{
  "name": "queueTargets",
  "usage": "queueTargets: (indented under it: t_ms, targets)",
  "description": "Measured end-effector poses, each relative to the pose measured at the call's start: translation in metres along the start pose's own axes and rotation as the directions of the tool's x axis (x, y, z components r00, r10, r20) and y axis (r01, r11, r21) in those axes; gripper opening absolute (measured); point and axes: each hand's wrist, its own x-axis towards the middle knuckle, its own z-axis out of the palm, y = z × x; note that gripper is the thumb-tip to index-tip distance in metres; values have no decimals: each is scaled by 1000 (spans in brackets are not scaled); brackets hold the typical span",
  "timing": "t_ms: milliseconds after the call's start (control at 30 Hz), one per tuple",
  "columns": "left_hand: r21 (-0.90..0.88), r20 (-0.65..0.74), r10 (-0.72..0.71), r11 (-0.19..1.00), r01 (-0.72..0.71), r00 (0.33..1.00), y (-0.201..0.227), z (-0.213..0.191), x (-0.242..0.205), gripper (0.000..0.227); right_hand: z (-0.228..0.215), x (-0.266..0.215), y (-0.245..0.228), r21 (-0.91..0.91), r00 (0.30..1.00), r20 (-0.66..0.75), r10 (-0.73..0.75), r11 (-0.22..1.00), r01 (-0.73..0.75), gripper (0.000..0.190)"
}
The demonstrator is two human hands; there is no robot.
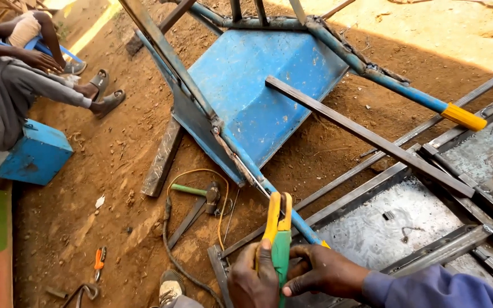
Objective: Welding a metal frame using an arc welder
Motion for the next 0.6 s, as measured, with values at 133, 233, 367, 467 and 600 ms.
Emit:
queueTargets:
  t_ms: [133, 233, 367, 467, 600]
  targets:
    - [-65, -171, 152, 984, -165, 973, 15, -13, -2, 39, -2, -5, -5, 138, 1000, -5, 29, 990, -28, 72]
    - [-48, 22, -54, 997, 55, 998, 14, -16, 1, 40, -3, 2, 6, 10, 999, -32, 31, 999, -31, 101]
    - [-89, -138, 126, 986, -139, 982, 9, -11, -5, 36, 1, 1, 6, 162, 999, -3, -34, 986, 34, 94]
    - [-65, -163, 201, 975, -214, 966, 10, -8, 2, 37, -3, 1, 3, 156, 1000, -18, -24, 987, 27, 101]
    - [-24, -147, 70, 997, -75, 987, 0, 3, -3, 35, 0, 1, 5, 92, 999, -37, 8, 996, -4, 100]
